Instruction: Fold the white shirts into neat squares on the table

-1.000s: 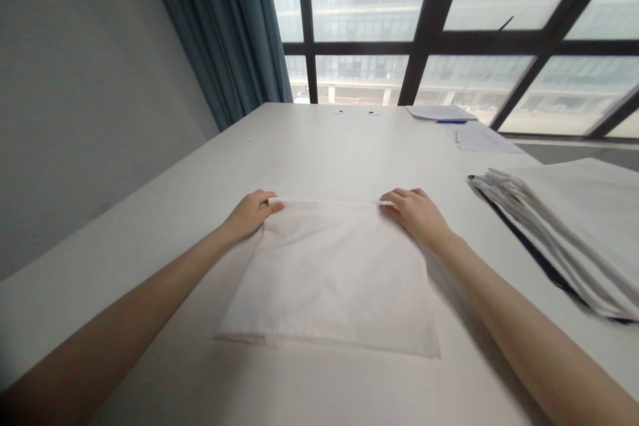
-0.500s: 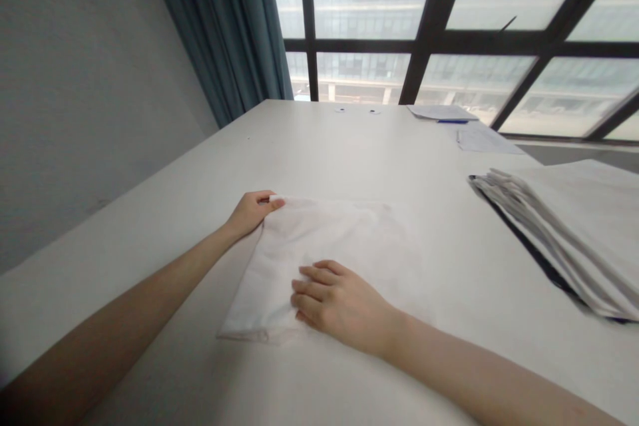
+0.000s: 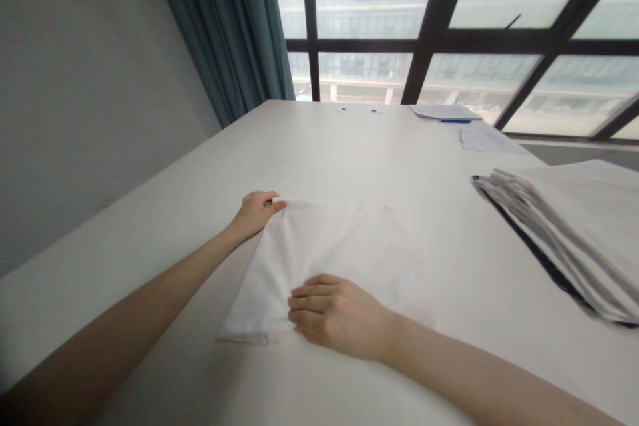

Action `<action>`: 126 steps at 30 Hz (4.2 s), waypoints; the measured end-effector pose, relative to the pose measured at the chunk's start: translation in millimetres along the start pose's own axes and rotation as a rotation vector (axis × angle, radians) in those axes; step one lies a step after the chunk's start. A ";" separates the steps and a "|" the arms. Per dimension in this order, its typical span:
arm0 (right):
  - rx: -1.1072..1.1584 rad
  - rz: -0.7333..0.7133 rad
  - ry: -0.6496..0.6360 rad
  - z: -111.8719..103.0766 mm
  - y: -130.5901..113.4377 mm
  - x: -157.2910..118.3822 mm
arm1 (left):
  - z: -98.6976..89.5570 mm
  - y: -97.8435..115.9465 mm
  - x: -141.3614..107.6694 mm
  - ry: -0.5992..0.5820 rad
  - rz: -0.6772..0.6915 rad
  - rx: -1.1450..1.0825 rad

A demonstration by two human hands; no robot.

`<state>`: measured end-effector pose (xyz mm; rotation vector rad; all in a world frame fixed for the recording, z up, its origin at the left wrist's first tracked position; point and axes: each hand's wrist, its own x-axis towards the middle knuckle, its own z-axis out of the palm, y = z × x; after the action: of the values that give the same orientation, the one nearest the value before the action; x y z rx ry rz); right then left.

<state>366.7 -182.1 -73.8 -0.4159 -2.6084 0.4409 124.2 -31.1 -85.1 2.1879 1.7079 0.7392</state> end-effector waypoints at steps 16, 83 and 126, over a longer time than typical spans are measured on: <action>0.398 0.192 -0.113 -10.5 -0.2 1.6 | 3.5 37.8 -26.5 0.032 0.419 0.167; -0.587 0.715 0.001 -25.8 49.3 -52.6 | 7.8 90.3 -101.8 -0.544 0.580 0.324; -0.381 0.588 -0.014 -50.2 45.2 -79.8 | -4.6 52.8 -95.1 -0.285 0.534 0.227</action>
<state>468.4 -158.3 -79.2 -1.3233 -2.5445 0.1178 148.3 -136.9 -76.3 2.7904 1.1213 0.3199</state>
